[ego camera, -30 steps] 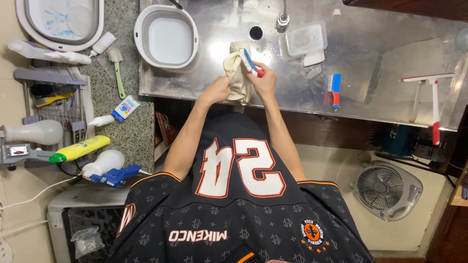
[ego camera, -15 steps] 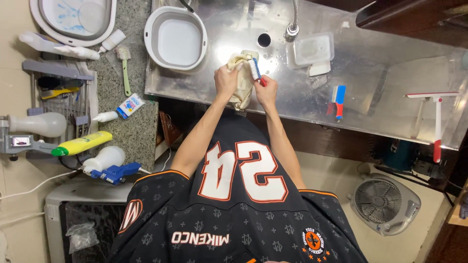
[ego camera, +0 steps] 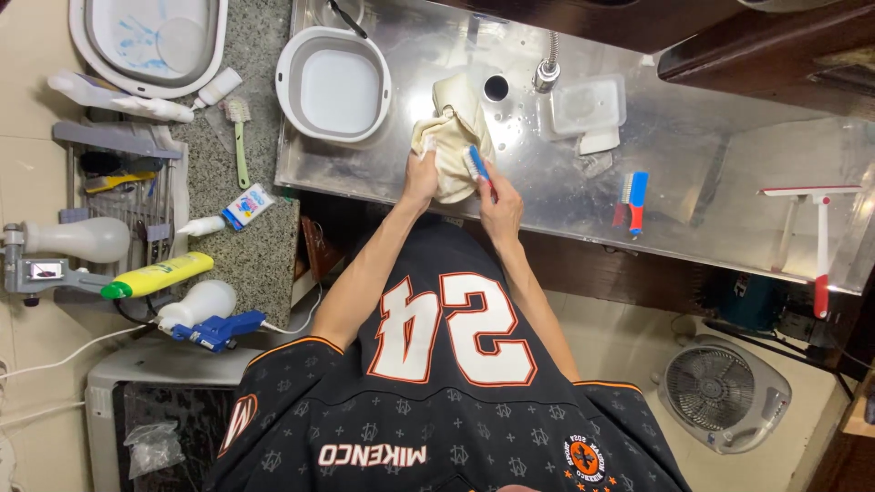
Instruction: Cleaning and scrubbing a white leather purse using a brush and cleaning solution at a workstation sink.
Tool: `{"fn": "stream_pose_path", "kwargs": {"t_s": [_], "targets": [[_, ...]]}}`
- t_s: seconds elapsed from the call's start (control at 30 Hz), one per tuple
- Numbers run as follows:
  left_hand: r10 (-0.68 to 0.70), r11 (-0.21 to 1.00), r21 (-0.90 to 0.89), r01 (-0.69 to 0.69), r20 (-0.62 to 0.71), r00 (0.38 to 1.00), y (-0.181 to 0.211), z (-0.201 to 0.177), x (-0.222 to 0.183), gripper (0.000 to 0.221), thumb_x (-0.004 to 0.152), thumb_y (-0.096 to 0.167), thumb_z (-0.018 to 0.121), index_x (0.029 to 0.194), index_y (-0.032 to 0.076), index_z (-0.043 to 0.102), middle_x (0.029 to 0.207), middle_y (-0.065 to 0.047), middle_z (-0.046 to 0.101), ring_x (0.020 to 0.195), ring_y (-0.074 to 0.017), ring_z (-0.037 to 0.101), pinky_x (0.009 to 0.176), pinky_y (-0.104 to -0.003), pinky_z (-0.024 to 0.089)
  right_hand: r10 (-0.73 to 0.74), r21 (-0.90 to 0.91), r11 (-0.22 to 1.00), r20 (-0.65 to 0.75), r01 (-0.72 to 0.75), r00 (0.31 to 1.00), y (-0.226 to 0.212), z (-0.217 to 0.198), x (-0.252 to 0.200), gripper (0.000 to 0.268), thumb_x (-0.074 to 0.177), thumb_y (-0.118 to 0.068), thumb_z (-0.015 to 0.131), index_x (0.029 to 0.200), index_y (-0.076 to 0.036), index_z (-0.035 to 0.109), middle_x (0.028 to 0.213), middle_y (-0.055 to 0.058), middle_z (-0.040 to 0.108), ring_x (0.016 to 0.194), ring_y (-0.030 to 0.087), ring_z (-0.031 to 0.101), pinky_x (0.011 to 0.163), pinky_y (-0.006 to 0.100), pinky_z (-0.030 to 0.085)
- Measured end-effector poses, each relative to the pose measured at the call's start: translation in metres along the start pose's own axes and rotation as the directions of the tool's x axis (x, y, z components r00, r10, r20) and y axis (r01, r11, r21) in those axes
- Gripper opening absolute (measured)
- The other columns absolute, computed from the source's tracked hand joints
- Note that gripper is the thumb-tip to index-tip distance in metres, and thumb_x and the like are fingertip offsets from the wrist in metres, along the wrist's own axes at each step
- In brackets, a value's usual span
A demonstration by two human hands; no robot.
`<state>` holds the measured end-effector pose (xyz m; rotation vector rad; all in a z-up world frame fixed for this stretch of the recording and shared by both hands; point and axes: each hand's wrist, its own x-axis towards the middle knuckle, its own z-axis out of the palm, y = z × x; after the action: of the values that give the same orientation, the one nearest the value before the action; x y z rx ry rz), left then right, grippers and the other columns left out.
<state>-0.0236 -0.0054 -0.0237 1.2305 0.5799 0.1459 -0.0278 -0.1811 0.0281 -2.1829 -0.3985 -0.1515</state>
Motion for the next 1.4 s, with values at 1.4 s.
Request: {"fn": "stream_pose_path", "kwargs": {"t_s": [1.4], "targets": [[0.193, 0.734, 0.663, -0.145, 0.0, 0.981, 0.029, -0.03, -0.007, 0.068, 0.069, 0.016, 0.081, 0.13, 0.004, 0.054, 0.113, -0.016, 0.068, 0.108, -0.0338, 0.067, 0.09, -0.041, 0.055, 0.497, -0.059, 0.858, 0.343, -0.51, 0.797, 0.035, -0.02, 0.056, 0.045, 0.079, -0.038, 0.091, 0.103, -0.003, 0.076, 0.072, 0.019, 0.064, 0.058, 0.03, 0.061, 0.059, 0.043, 0.044]]}}
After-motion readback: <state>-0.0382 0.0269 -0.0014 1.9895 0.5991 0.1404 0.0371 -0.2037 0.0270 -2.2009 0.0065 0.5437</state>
